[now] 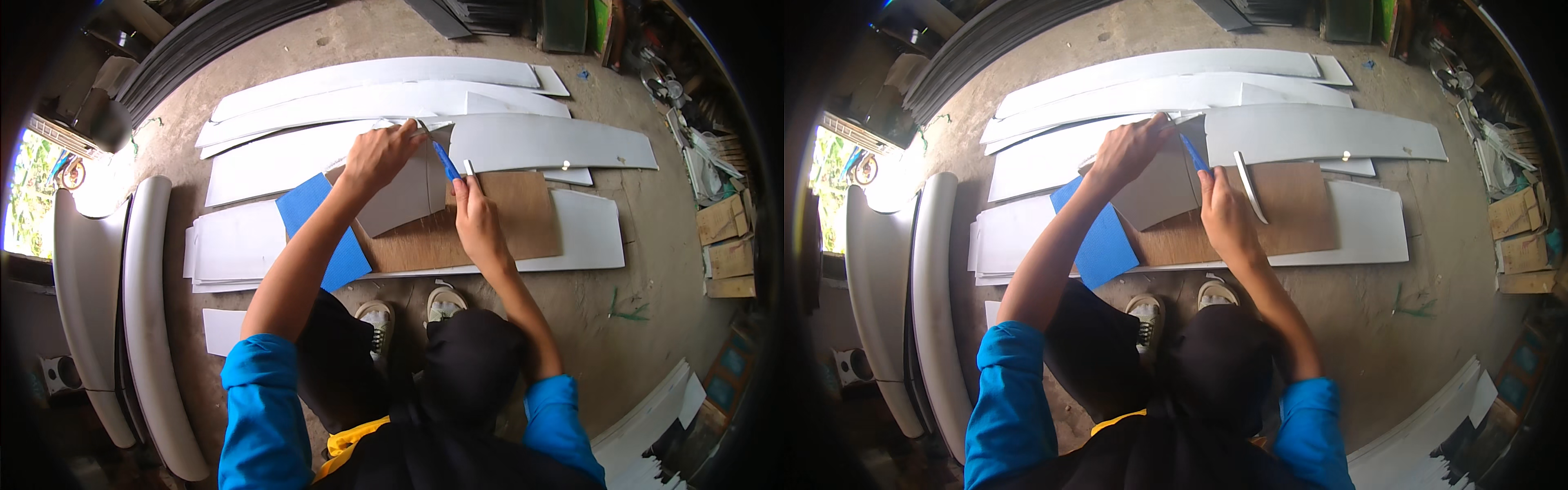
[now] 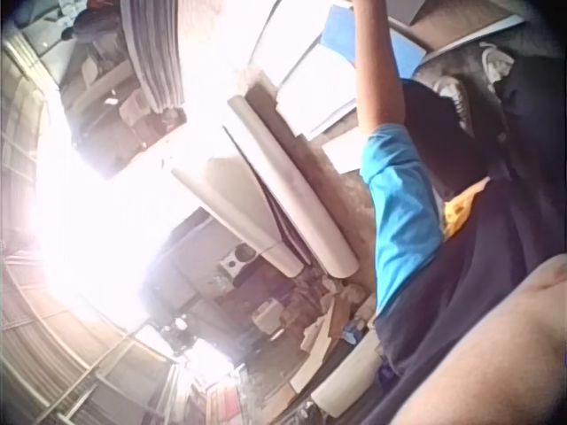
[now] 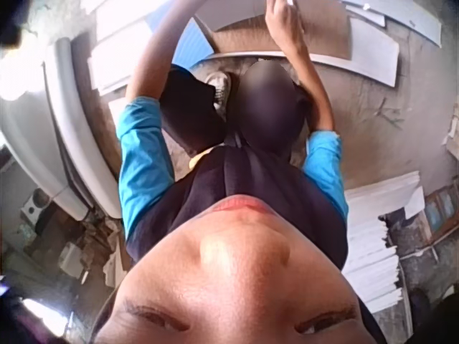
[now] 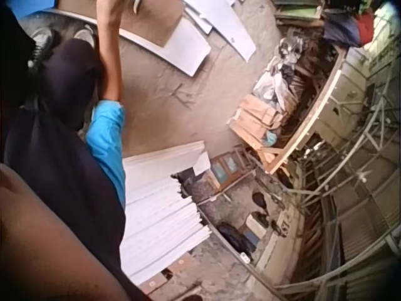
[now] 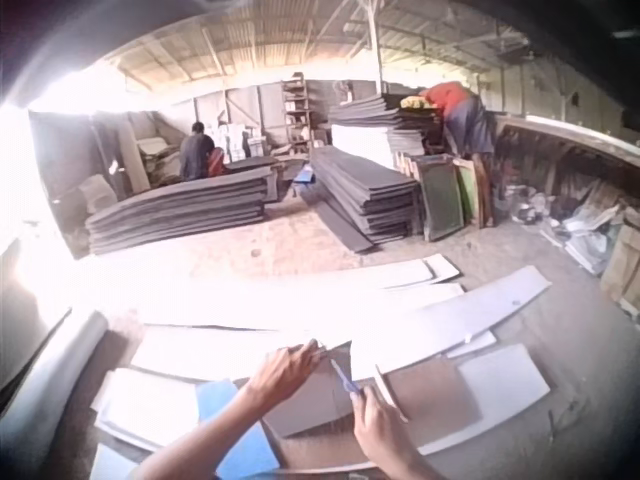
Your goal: The person sits on the floor and uses a utility knife to cut a blue corrugated sheet and several white flat sheets. They align the sheets on a brown board, score the material with the knife, and then snap the pieces apart to separate them.
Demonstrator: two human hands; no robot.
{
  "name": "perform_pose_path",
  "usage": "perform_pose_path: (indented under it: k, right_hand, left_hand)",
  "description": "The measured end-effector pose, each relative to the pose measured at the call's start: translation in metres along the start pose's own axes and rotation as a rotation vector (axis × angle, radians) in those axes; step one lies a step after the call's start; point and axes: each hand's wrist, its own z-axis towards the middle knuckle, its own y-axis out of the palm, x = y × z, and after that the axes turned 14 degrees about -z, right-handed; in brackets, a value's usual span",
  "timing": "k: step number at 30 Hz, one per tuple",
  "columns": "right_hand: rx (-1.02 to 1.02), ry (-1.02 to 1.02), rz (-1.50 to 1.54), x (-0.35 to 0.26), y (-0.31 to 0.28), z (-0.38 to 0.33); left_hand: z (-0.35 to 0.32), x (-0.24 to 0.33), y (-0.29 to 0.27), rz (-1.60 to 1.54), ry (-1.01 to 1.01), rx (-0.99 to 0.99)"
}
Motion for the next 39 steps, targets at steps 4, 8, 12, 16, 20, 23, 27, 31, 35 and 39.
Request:
perform_pose_path:
  k: [4,8,12,16,20,23,27,31,35,39]
  right_hand:
    - [0.028,-0.045,-0.052,0.0,0.006,0.001]
    - [-0.013,-0.04,-0.089,0.0,0.003,0.002]
    - [-0.017,-0.064,-0.118,0.001,0.005,0.003]
    - [-0.025,-0.059,-0.151,-0.001,0.005,0.002]
    - [-0.08,-0.012,-0.264,-0.012,0.0,0.005]
    - [-0.123,-0.002,-0.283,-0.023,-0.002,0.01]
    - [-0.135,0.022,-0.306,-0.032,-0.006,0.025]
    - [-0.203,-0.052,-0.336,-0.032,-0.008,0.031]
    - [-0.184,0.008,-0.313,-0.034,-0.006,0.019]
    - [-0.138,-0.035,-0.352,-0.033,-0.002,0.023]
  left_hand:
    - [0.002,0.002,-0.003,-0.021,-0.085,-0.027]
    - [0.003,0.003,-0.003,-0.008,-0.095,-0.006]
    - [0.006,0.0,-0.001,-0.011,-0.106,-0.01]
    - [0.006,-0.003,0.0,-0.016,-0.084,-0.013]
    - [0.007,0.0,0.0,-0.015,-0.074,-0.025]
    - [0.003,-0.006,0.0,-0.016,-0.087,-0.052]
    - [-0.001,-0.004,0.002,-0.042,0.02,0.002]
    - [-0.001,-0.003,0.001,-0.027,-0.036,-0.017]
    - [0.0,-0.004,0.0,0.002,-0.048,-0.007]
    - [-0.001,-0.007,0.0,-0.054,-0.057,-0.029]
